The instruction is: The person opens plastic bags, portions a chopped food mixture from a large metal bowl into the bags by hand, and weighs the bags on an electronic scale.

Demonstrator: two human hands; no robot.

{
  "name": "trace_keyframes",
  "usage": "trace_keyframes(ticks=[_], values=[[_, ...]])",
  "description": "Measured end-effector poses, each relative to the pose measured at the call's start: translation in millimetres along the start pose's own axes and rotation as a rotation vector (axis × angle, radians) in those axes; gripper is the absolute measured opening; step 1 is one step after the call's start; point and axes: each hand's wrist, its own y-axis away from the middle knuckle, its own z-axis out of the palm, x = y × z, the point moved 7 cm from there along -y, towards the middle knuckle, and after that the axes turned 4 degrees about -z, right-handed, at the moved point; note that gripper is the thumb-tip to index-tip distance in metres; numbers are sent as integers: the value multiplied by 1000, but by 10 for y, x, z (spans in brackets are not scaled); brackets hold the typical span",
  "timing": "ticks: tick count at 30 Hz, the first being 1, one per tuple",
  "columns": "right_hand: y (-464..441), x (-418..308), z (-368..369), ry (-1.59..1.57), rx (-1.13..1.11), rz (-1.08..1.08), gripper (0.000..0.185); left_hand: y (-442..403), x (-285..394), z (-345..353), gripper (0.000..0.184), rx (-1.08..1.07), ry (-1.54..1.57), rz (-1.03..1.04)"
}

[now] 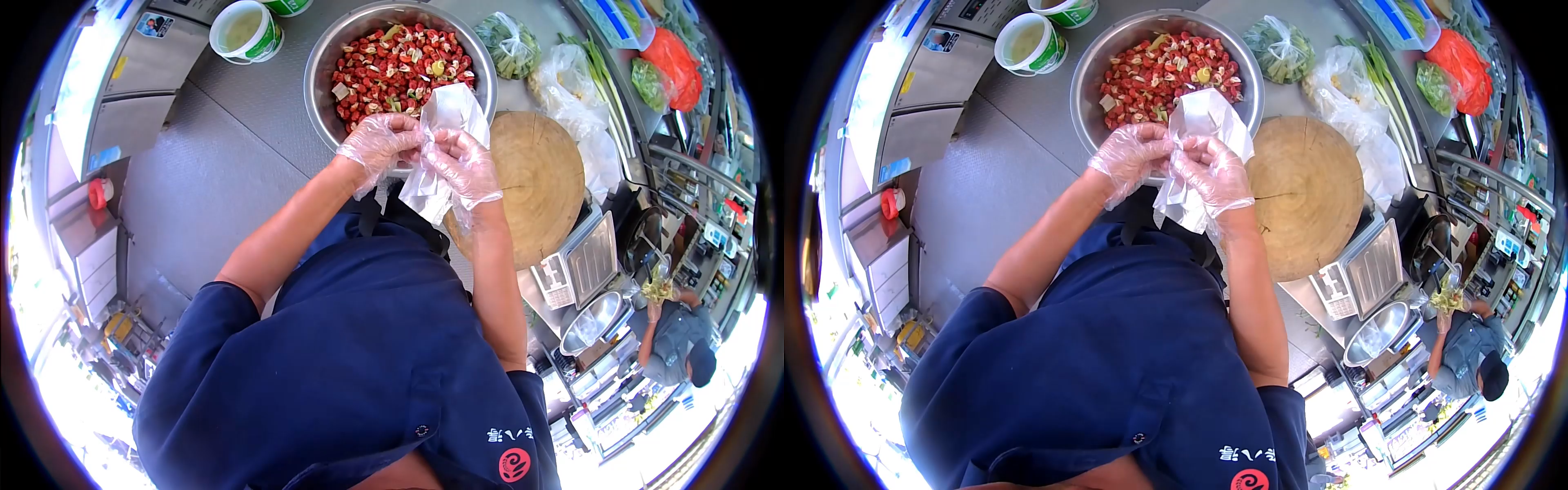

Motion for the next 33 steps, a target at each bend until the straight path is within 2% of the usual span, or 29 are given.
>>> trace_keyframes(ticks=[5, 7, 11, 13, 15, 16, 19, 20, 21, 23, 24, 27, 29, 32, 33], values=[[15, -39, -20, 62, 43, 29, 10, 64, 92, 44, 13, 3, -140, 58], [-38, -62, -10, 374, -14, -67, 13, 156, 220, 147, 14, 30, -390, 113], [-50, -140, 13, 595, 63, -160, 16, 133, 199, 133, 14, 56, -400, 148], [-72, -3, -21, 501, 65, -83, 12, 124, 123, 148, 15, -2, -224, 69], [-95, 73, -73, 94, 125, -248, 8, 95, 91, 88, 15, 7, -163, 59], [-77, 143, -140, 0, 165, -130, 9, 81, 74, 54, 15, 16, -102, 50], [-78, 78, -127, 71, 147, -159, 13, 82, 68, 41, 15, -8, -69, 55], [-58, 37, -108, 201, 134, -177, 13, 78, 69, 56, 15, -8, -70, 55], [-33, -23, -58, 201, 136, -178, 13, 85, 99, 92, 15, 19, -179, 73], [16, -182, 29, 566, 154, -274, 11, 92, 121, 118, 15, 44, -289, 90], [16, -227, 34, 653, 167, -332, 9, 98, 157, 140, 14, 25, -369, 143], [40, -285, 62, 794, 169, -345, 10, 97, 196, 188, 14, 2, -462, 213], [36, -234, 25, 780, 179, -367, 11, 101, 185, 193, 13, -1, -473, 228], [-13, -63, -155, 516, 197, -192, 12, 94, 197, 147, 13, -17, -480, 266], [-21, -55, -176, 516, 197, -191, 12, 98, 193, 130, 13, -4, -449, 240]])
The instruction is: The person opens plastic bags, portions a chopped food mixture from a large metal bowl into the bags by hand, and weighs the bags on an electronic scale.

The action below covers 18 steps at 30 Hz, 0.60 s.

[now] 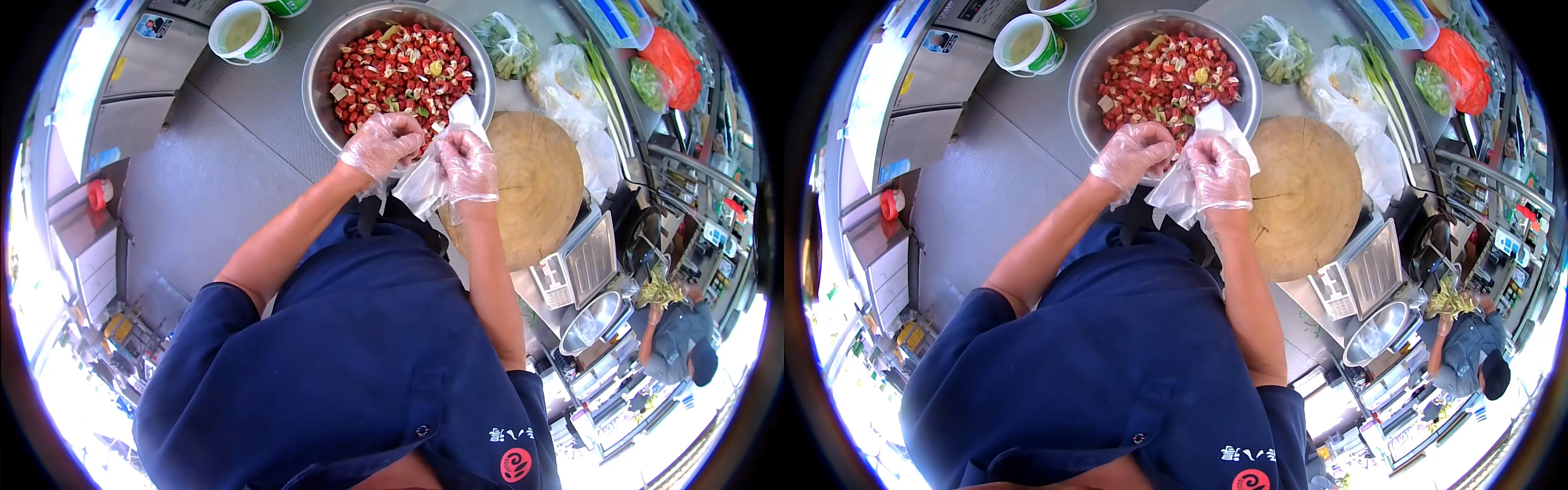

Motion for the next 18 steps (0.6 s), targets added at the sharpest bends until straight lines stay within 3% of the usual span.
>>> trace_keyframes(ticks=[4, 6, 11, 13, 18], values=[[-13, 60, 18, -202, -8, 97, 12, 27, 87, 87, 13, -37, -9, -65], [-15, -97, 24, 135, -47, -35, 9, 13, 43, 103, 13, -52, 40, -66], [19, -206, 39, 201, -15, -103, 10, 22, 50, 109, 14, -42, 43, -92], [-17, -40, 34, 105, -10, -9, 9, 26, 27, 107, 12, -42, 77, -104], [-31, 46, -17, -76, 31, -10, 7, 3, -102, 49, 8, -20, 268, -139]])
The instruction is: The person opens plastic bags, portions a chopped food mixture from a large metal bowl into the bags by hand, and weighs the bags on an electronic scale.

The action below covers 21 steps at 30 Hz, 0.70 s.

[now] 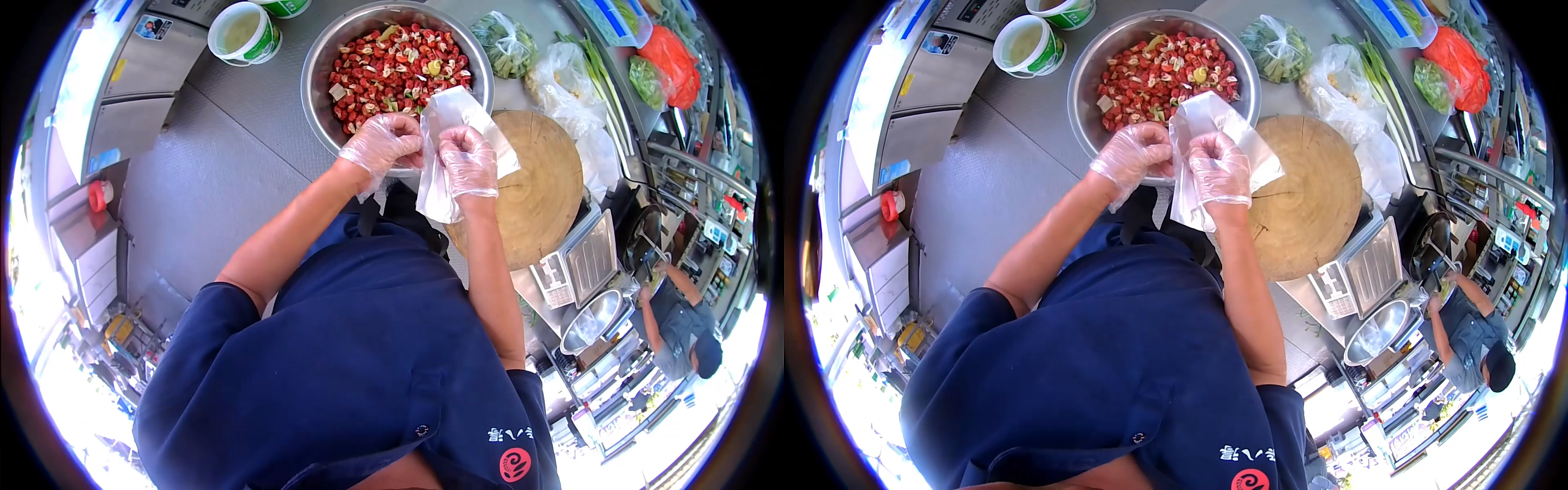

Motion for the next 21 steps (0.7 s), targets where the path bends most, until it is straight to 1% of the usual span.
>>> trace_keyframes(ticks=[2, 3, 5, 6, 7, 8, 9, 11, 14, 16, 17, 18, 20, 21], values=[[23, 47, 39, -304, -28, 116, 9, -8, -22, -37, 7, 3, 40, 8], [15, 47, 39, -304, -27, 116, 9, 10, -8, -38, 7, 20, -7, 8], [12, 89, 91, -194, -79, 178, 16, 14, -1, -35, 7, 37, -54, 8], [58, -152, 101, 14, -99, 72, 22, 16, 36, 1, 7, 10, -119, 67], [75, -154, 89, 87, -88, 14, 22, 22, 70, 38, 7, -18, -183, 125], [83, -157, 80, 160, -77, -46, 22, 22, 70, 42, 7, -19, -183, 125], [79, -168, 70, 160, -77, -47, 22, 22, 60, 30, 9, -4, -163, 106], [71, -253, 51, 301, -95, -117, 18, 26, 62, 11, 10, 11, -145, 86], [71, -285, 19, 314, -71, -96, 18, 43, 90, 33, 14, -27, -134, 63], [49, -275, 19, 326, -109, -132, 19, 86, 260, 3, 22, 49, -209, 253], [52, -284, 27, 340, -146, -164, 20, 97, 317, 38, 35, -39, -140, 287], [55, -282, 7, 340, -147, -162, 20, 129, 389, 42, 35, -39, -139, 285], [56, -258, 36, 247, -215, -122, 21, 196, 468, 211, 41, -259, -287, 178], [49, -244, 42, 248, -216, -123, 21, 216, 478, 258, 49, -325, -269, 105]])
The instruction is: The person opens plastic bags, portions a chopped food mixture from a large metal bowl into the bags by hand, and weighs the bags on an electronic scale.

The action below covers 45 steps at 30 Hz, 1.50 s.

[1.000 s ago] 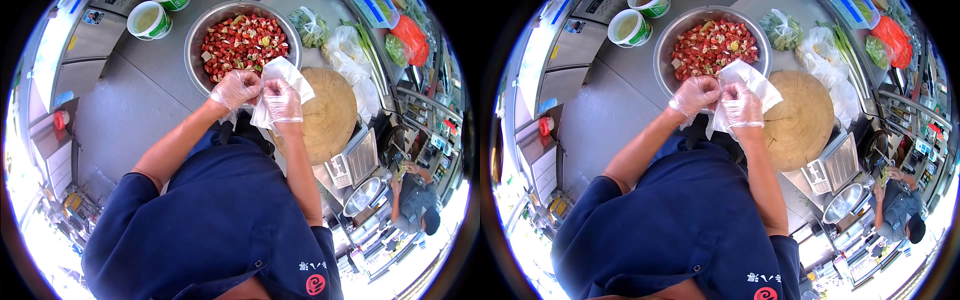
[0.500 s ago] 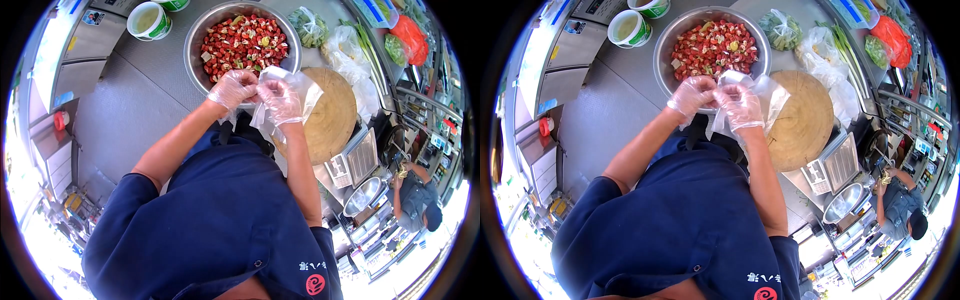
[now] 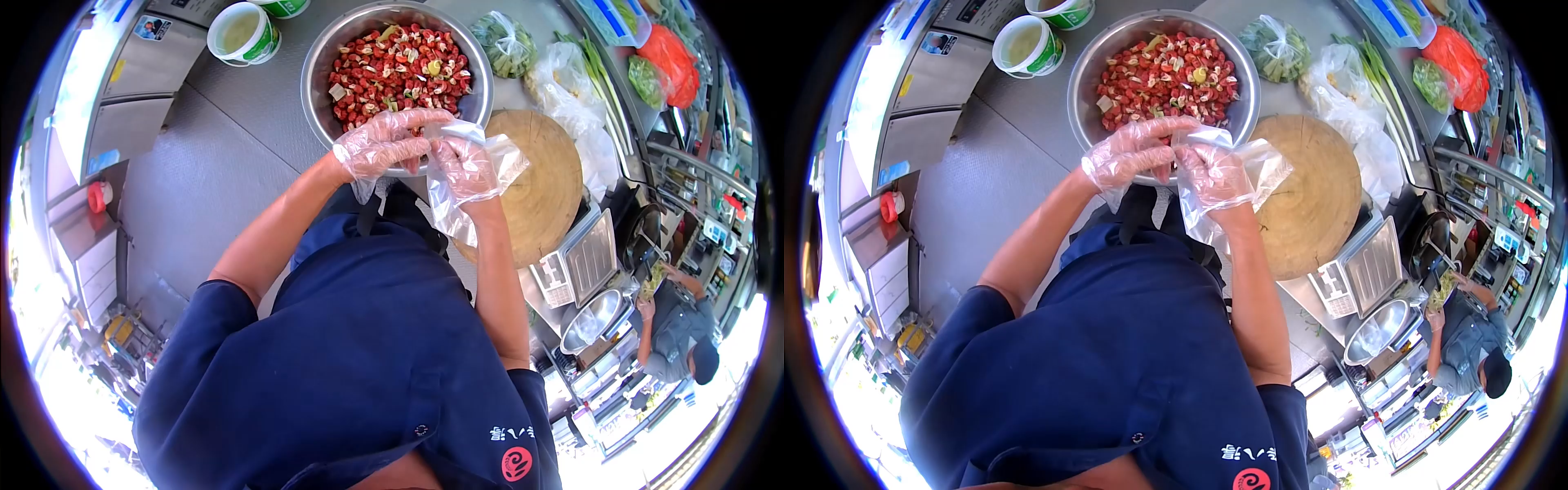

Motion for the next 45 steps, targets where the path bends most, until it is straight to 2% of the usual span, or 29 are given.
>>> trace_keyframes(ticks=[3, 4, 5, 7, 9, 10, 12, 14, 17, 20, 22, 25, 27, 29, 33, 36, 38, 41, 45], values=[[-14, 19, 41, -318, 13, -52, 19, -106, -164, -22, 49, -9, -29, 40], [8, 66, 48, -334, 28, 30, 17, -129, -194, -35, 39, -4, -7, 48], [23, 55, 1, -334, 28, 31, 17, -137, -224, -64, 39, -4, -6, 47], [33, 7, -123, -140, -10, 120, 14, -141, -326, -102, 24, -31, -69, -49], [20, -37, -108, -128, 38, 82, 13, -146, -376, -94, 21, -35, -38, -62], [7, -22, -71, -232, 82, 45, 13, -146, -397, -92, 19, -39, -7, -75], [-9, 49, -52, -335, 125, 9, 15, -148, -417, -109, 19, -11, -29, -91], [-19, 191, -5, -229, 47, 105, 14, -148, -427, -107, 20, 16, -50, -107], [-46, 134, -15, -119, 39, 82, 9, -135, -458, -127, 20, 86, -3, -137], [-72, 136, 55, -212, 91, -23, 8, -114, -482, -145, 22, 121, 82, -159], [-64, 139, 62, -164, 77, -22, 10, -77, -445, -126, 25, 189, 316, -200], [-58, 66, 81, -41, 60, -24, 13, -115, -472, -127, 28, 199, 180, -132], [-61, 53, 88, 37, 59, -25, 14, -144, -545, -139, 23, 222, 169, -128], [-65, 126, 129, -133, 38, 32, 17, -159, -632, -217, 15, 299, 316, -108], [-18, 93, 92, -198, -20, 157, 25, -107, -671, -312, 8, 420, 325, -179], [5, 49, 102, -243, -73, 164, 26, -112, -619, -324, 10, 408, 248, -145], [12, 43, 120, -541, -14, 216, 24, -82, -443, -293, 14, 427, 123, -109], [-44, 197, 131, -411, -26, 192, 20, -97, -339, -293, 20, 384, -39, -12], [-51, 151, 114, -202, -32, 154, 21, -96, -322, -277, 21, 420, -33, 42]])
